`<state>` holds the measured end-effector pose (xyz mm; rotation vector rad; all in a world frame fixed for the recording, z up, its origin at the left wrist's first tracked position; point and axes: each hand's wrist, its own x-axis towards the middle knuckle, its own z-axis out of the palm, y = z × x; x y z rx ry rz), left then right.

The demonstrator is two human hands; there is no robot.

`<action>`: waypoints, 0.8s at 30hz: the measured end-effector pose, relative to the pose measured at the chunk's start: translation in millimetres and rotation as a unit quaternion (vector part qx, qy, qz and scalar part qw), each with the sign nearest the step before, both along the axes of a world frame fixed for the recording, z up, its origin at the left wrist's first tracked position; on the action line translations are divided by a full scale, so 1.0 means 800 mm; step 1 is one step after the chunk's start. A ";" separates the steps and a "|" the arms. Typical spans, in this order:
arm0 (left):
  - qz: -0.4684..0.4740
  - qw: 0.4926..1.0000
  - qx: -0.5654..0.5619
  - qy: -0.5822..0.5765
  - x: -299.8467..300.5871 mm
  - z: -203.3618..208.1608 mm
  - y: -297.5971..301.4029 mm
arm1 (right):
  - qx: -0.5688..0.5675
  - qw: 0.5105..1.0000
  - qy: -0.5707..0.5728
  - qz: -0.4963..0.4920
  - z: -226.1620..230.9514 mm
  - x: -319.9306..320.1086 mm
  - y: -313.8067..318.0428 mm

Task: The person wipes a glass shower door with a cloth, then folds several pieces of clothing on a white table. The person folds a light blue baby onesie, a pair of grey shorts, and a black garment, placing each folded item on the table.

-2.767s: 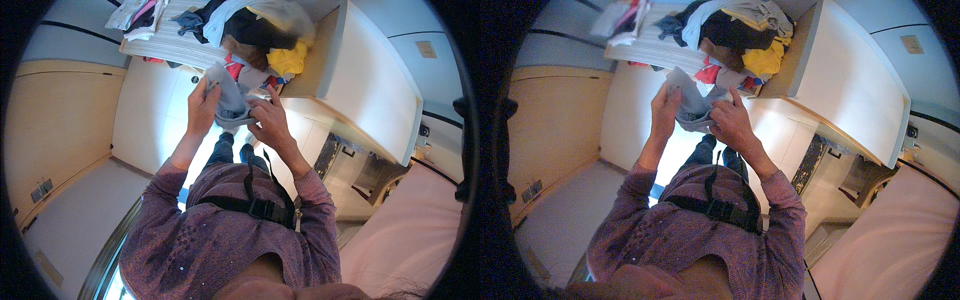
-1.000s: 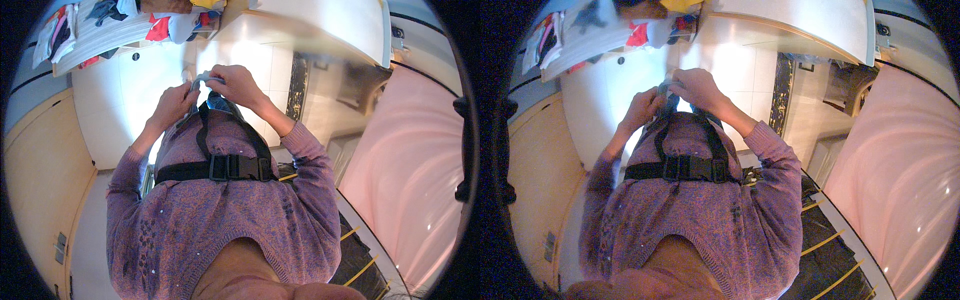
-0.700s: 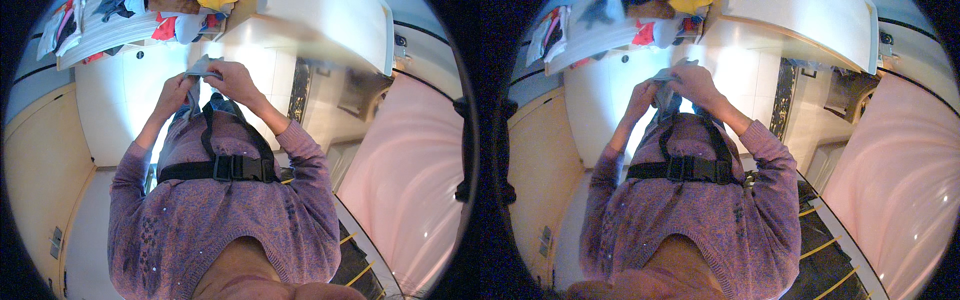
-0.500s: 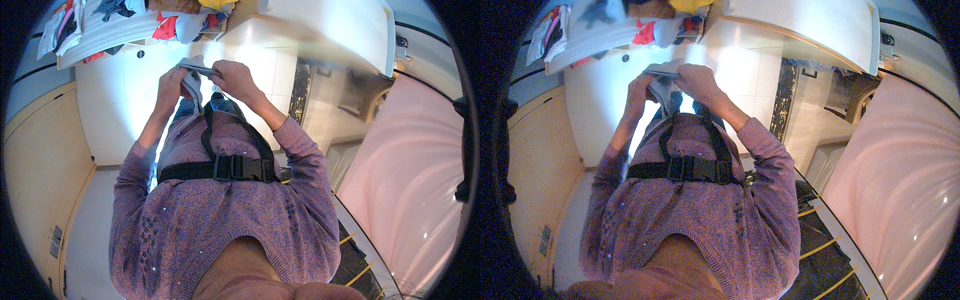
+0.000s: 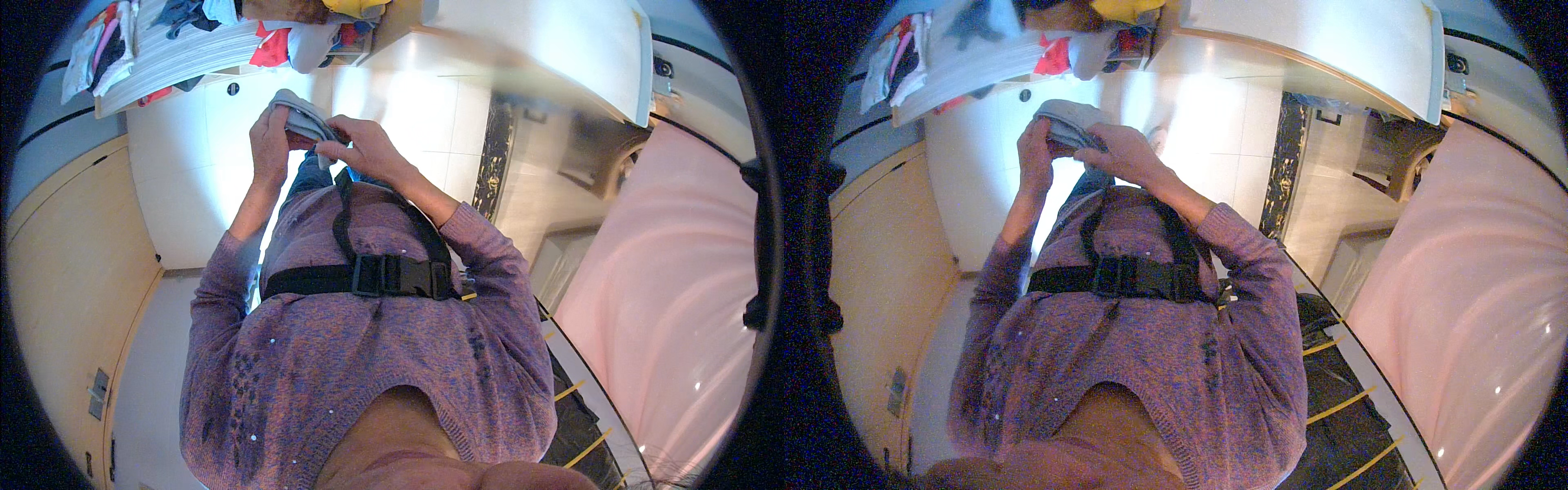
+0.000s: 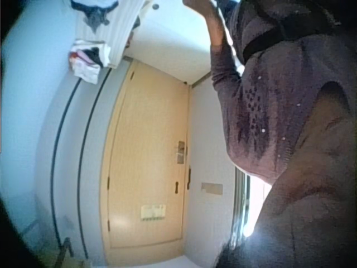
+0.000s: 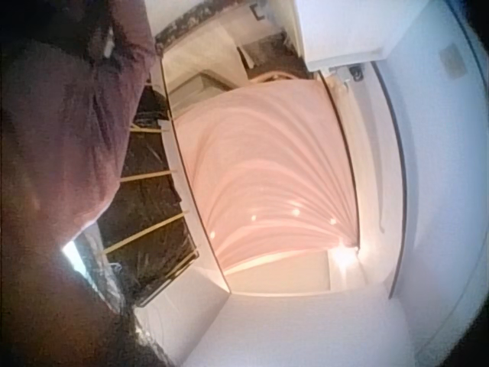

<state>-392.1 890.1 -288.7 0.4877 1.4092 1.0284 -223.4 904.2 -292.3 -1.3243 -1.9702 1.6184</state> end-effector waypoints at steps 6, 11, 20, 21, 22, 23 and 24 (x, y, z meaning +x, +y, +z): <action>-0.002 1.000 0.019 0.003 0.003 -0.006 0.000 | 0.159 0.983 -0.061 -0.063 -0.005 -0.006 -0.007; -0.070 0.992 -0.006 0.102 -0.018 -0.016 0.010 | 0.238 0.967 -0.040 -0.085 -0.001 0.010 0.011; -0.339 0.730 0.390 0.447 -0.008 0.044 0.038 | 0.245 0.968 0.025 -0.052 0.032 0.008 0.031; -0.368 0.727 0.386 0.432 -0.006 0.048 0.044 | 0.229 0.970 0.050 -0.062 0.033 0.008 0.032; -0.398 0.723 0.383 0.416 -0.005 0.051 0.049 | 0.206 0.974 0.058 -0.074 0.035 0.008 0.033; -0.418 0.716 0.372 0.416 -0.006 0.053 0.052 | 0.180 0.978 0.064 -0.082 0.036 0.010 0.033; -0.440 0.709 0.361 0.416 -0.008 0.054 0.056 | 0.157 0.981 0.068 -0.097 0.038 0.012 0.033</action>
